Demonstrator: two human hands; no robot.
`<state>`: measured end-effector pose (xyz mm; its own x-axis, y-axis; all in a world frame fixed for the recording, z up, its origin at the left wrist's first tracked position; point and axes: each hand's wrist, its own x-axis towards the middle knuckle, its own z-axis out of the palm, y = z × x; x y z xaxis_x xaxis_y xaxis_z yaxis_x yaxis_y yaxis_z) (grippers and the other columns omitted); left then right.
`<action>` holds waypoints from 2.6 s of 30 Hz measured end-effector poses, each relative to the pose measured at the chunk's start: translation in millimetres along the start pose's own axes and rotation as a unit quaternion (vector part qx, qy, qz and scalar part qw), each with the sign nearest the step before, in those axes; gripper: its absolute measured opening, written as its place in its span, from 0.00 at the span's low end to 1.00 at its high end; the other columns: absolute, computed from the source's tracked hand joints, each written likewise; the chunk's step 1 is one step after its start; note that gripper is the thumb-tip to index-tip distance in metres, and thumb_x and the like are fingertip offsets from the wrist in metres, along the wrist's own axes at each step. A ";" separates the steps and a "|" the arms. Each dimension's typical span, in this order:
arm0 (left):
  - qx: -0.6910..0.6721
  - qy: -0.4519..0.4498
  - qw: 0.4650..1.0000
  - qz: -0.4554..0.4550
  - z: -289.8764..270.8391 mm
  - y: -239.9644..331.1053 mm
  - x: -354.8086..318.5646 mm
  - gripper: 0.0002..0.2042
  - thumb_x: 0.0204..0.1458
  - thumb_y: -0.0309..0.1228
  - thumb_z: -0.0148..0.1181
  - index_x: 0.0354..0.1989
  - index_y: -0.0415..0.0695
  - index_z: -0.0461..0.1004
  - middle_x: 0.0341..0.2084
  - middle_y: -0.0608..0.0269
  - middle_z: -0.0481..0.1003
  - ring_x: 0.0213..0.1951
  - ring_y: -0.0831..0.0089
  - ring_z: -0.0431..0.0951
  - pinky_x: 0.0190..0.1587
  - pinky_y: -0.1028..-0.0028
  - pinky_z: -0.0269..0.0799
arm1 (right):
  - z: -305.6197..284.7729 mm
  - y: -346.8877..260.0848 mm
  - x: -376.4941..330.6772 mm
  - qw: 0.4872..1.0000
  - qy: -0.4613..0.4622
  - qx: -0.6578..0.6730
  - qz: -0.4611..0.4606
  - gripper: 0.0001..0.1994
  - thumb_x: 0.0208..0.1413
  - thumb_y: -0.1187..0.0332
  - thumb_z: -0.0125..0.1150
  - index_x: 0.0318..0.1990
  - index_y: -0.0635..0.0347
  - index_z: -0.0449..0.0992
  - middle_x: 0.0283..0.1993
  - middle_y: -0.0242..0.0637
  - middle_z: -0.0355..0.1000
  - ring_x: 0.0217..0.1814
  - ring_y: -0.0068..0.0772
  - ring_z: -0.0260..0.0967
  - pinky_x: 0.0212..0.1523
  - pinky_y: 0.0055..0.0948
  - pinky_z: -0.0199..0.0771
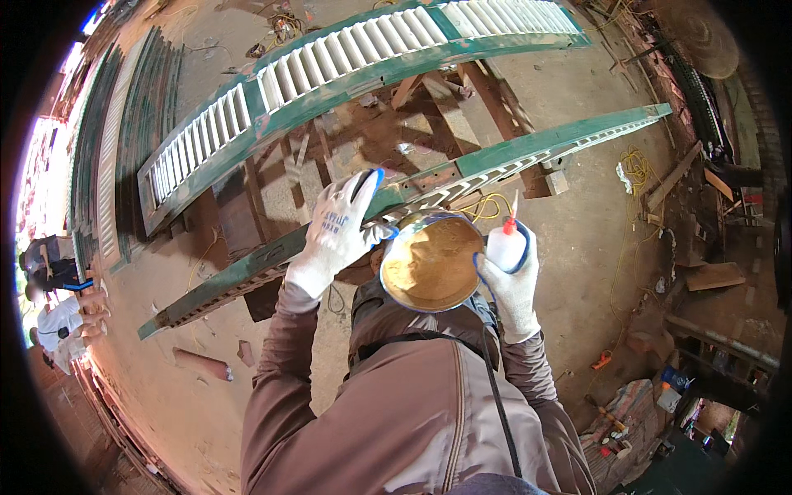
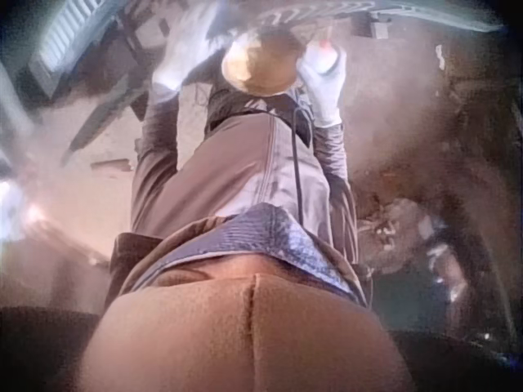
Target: The person puts on gloves and handles a green metal frame with white slats. They apply a yellow paste from a container to the frame's joints, then use a power tool to work on the frame. The person continues to apply paste and use the tool on different sections of the frame.
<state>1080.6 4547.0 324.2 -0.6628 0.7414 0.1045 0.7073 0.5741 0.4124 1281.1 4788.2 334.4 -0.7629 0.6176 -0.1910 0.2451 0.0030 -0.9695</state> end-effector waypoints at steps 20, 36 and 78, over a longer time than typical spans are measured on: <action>-0.066 0.015 0.973 -0.223 -13.1 28.2 -128.9 0.20 0.61 0.34 0.63 0.60 0.41 0.78 0.42 0.51 0.77 0.39 0.50 0.84 0.39 0.57 0.82 | 46.4 -31.2 38.5 0.841 -0.119 -0.453 -0.271 0.38 0.54 0.59 0.79 0.69 0.63 0.69 0.57 0.52 0.78 0.53 0.55 0.80 0.54 0.44 0.80; -0.058 0.002 0.959 -0.279 -12.3 19.2 -144.2 0.20 0.59 0.35 0.65 0.59 0.40 0.80 0.43 0.51 0.80 0.42 0.52 0.85 0.43 0.60 0.82 | 52.5 -45.0 55.5 0.688 -0.099 -0.623 -0.359 0.38 0.48 0.57 0.80 0.68 0.53 0.76 0.62 0.38 0.77 0.61 0.46 0.74 0.64 0.47 0.71; -0.064 0.033 0.963 -0.259 -11.8 21.8 -148.1 0.19 0.58 0.32 0.68 0.57 0.42 0.81 0.41 0.54 0.80 0.35 0.54 0.85 0.35 0.61 0.81 | 72.9 -80.7 73.6 0.556 -0.080 -0.641 -0.523 0.29 0.44 0.67 0.77 0.59 0.45 0.82 0.59 0.27 0.78 0.59 0.34 0.73 0.65 0.44 0.69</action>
<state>1191.3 4445.6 328.4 -0.9356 0.3411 -0.0908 0.2437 0.8103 0.5330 1161.6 4776.1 387.4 -0.9072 -0.3277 0.2640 -0.2367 0.9161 0.3237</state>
